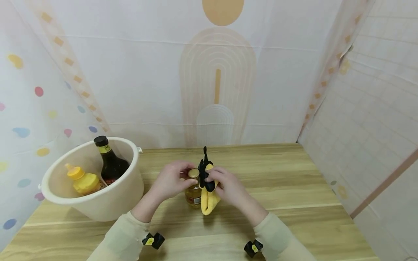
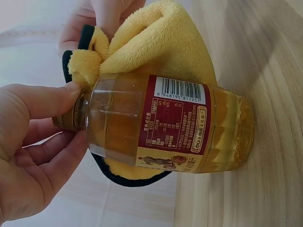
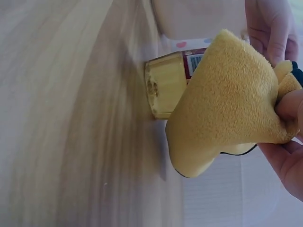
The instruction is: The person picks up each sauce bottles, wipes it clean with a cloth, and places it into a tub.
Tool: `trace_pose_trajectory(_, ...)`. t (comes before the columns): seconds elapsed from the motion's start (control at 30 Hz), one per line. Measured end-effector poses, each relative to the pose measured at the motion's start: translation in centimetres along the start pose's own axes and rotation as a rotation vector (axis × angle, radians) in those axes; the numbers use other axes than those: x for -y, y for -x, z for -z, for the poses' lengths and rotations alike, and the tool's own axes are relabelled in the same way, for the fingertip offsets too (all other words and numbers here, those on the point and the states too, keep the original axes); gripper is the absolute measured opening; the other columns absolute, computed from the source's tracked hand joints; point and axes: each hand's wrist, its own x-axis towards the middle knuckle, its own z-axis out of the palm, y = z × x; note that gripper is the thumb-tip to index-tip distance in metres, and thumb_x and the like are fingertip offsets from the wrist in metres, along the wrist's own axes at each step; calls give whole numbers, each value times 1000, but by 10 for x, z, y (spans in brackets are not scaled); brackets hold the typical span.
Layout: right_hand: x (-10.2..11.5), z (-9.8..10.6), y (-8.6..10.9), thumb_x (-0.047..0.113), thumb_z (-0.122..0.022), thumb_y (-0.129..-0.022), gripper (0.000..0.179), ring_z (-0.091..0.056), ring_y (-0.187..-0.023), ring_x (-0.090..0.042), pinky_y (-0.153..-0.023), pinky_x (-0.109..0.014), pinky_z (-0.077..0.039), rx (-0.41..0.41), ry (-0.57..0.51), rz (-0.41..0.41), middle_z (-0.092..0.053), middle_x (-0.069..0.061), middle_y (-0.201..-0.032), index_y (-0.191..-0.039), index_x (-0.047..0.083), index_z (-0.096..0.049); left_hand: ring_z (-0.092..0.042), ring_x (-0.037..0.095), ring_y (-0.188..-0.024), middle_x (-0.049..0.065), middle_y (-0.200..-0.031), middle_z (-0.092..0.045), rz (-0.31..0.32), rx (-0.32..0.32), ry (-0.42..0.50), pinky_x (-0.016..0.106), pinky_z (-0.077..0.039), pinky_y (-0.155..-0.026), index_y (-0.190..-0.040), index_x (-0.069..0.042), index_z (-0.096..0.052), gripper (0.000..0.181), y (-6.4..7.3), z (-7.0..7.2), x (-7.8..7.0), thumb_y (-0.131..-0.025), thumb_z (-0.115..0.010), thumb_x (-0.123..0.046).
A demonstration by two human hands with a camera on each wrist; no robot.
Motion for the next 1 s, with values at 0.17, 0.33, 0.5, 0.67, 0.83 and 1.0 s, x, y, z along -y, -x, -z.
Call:
trace_pose_trajectory(0.17, -6, 1, 5, -18, -72, -73, 33, -65, -97, -31, -61, -26, -52, 8, -99, -64, -67, -11, -109, -88, 9, -64, -62, 14, -78, 2, -90, -67, 9, 5, 15, 28, -54, -70, -100, -5, -70, 29, -1, -1, -2, -76, -86, -11)
trace_pose_trajectory(0.33, -15, -2, 16, -20, -68, -67, 36, -64, -98, -29, -72, -33, -56, 56, -69, -63, -68, -7, -104, -85, 11, -65, -63, 15, -79, 3, -91, -67, 14, 11, 5, 29, -54, -71, -103, -3, -70, 32, -1, -1, -3, -76, -86, -12)
trace_pose_trajectory(0.5, -22, -11, 26, -16, -68, -66, 35, -64, -90, -18, -74, -29, -55, 154, -19, -42, -65, 1, -95, -87, 12, -66, -62, 15, -78, 3, -91, -67, 25, 13, 10, 29, -54, -71, -102, -4, -69, 31, 0, 0, -1, -76, -86, -12)
trace_pose_trajectory(0.67, -21, -13, 22, -16, -68, -67, 35, -62, -84, -14, -68, -25, -53, 256, 56, -55, -63, 3, -92, -86, 13, -67, -62, 14, -78, 3, -90, -67, 24, 6, 0, 29, -54, -71, -101, -4, -69, 31, -1, 0, 1, -76, -86, -12)
trace_pose_trajectory(0.83, -16, -14, 20, -15, -66, -66, 35, -61, -75, -14, -61, -24, -50, 342, 201, -32, -60, 3, -90, -83, 15, -68, -60, 13, -76, 1, -88, -66, 7, 3, -6, 28, -52, -69, -100, -5, -70, 30, -2, -1, 1, -76, -86, -12)
trace_pose_trajectory(1.0, -16, -15, 22, -17, -63, -67, 36, -60, -72, -13, -59, -22, -49, 360, 209, -17, -59, 2, -89, -84, 15, -67, -61, 13, -77, 1, -89, -66, 13, 5, 19, 27, -53, -70, -100, -5, -70, 29, -2, -2, 0, -76, -86, -10)
